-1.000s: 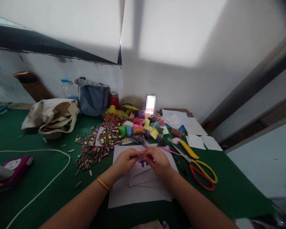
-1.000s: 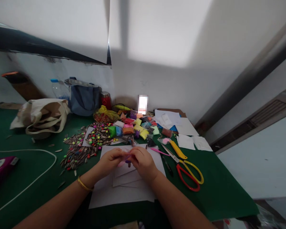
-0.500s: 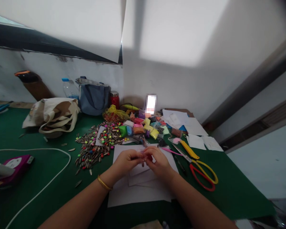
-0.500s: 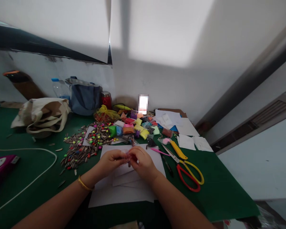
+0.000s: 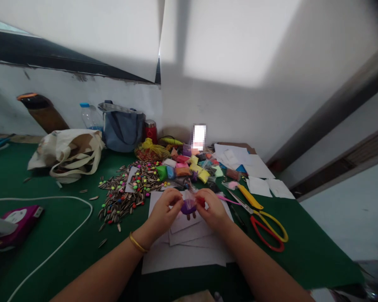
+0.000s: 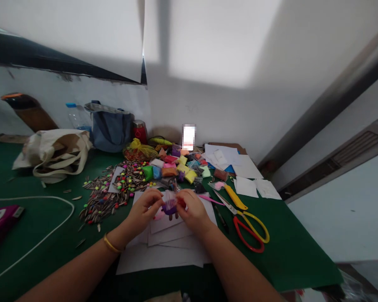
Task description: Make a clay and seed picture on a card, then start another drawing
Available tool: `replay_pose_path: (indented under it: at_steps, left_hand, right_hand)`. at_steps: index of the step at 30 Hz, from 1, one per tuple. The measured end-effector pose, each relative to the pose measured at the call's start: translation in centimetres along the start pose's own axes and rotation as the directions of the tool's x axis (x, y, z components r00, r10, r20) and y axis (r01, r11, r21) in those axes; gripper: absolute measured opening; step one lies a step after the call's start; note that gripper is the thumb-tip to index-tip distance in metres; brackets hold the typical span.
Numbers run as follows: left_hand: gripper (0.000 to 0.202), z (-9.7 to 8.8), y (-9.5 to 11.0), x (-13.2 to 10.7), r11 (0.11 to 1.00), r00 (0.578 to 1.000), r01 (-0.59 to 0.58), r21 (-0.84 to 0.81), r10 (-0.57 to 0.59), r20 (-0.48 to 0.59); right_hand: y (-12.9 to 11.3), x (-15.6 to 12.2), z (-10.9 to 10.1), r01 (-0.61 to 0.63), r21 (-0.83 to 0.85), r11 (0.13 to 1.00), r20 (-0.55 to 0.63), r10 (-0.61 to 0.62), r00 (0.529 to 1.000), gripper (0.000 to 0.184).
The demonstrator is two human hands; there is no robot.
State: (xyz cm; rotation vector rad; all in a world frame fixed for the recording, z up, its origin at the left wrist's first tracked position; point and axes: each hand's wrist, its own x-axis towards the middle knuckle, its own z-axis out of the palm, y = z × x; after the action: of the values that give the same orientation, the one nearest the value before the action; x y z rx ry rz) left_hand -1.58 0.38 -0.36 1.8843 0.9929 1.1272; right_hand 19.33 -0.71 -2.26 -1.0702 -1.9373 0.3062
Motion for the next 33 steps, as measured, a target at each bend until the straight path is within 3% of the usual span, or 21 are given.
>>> replay_pose_path:
  at_steps: [5, 11, 15, 20, 25, 29, 33]
  left_hand:
    - [0.025, -0.6, -0.8, 0.2, 0.998, 0.999, 0.032, 0.059, -0.031, -0.006]
    - [0.013, -0.8, -0.7, 0.4, 0.990, 0.999, -0.033, 0.137, 0.033, 0.009]
    - [0.019, -1.2, -0.9, 0.4, 0.983, 0.999, -0.041, 0.180, 0.046, -0.023]
    - [0.032, -2.3, -1.5, 0.8, 0.935, 0.995, -0.018, 0.353, 0.052, -0.088]
    - [0.017, -3.3, -2.5, 1.1, 0.900, 0.986, -0.031, 0.435, 0.099, -0.135]
    - [0.021, -3.0, -1.5, 0.9, 0.923, 0.995, -0.085, 0.376, 0.098, -0.016]
    - [0.028, -0.7, 1.8, -0.2, 0.917, 0.970, -0.174, 0.360, 0.098, 0.222]
  right_hand:
    - [2.3, 0.2, -1.1, -0.120, -0.236, 0.964, -0.084, 0.103, 0.991, 0.015]
    - [4.5, -0.3, -0.9, -0.130, -0.424, 0.896, -0.067, 0.112, 0.991, 0.028]
    - [4.1, -0.3, -0.9, -0.147, -0.396, 0.906, -0.054, 0.137, 0.989, 0.030]
    - [3.2, -0.1, -1.2, -0.168, -0.302, 0.938, -0.090, 0.148, 0.985, 0.029]
    - [3.0, -0.1, -1.1, -0.143, -0.260, 0.955, -0.100, 0.121, 0.988, 0.029]
    - [3.1, -0.1, -1.0, -0.142, -0.244, 0.959, -0.095, 0.122, 0.988, 0.028]
    - [3.3, -0.1, -0.9, -0.154, -0.234, 0.960, -0.084, 0.138, 0.987, 0.028]
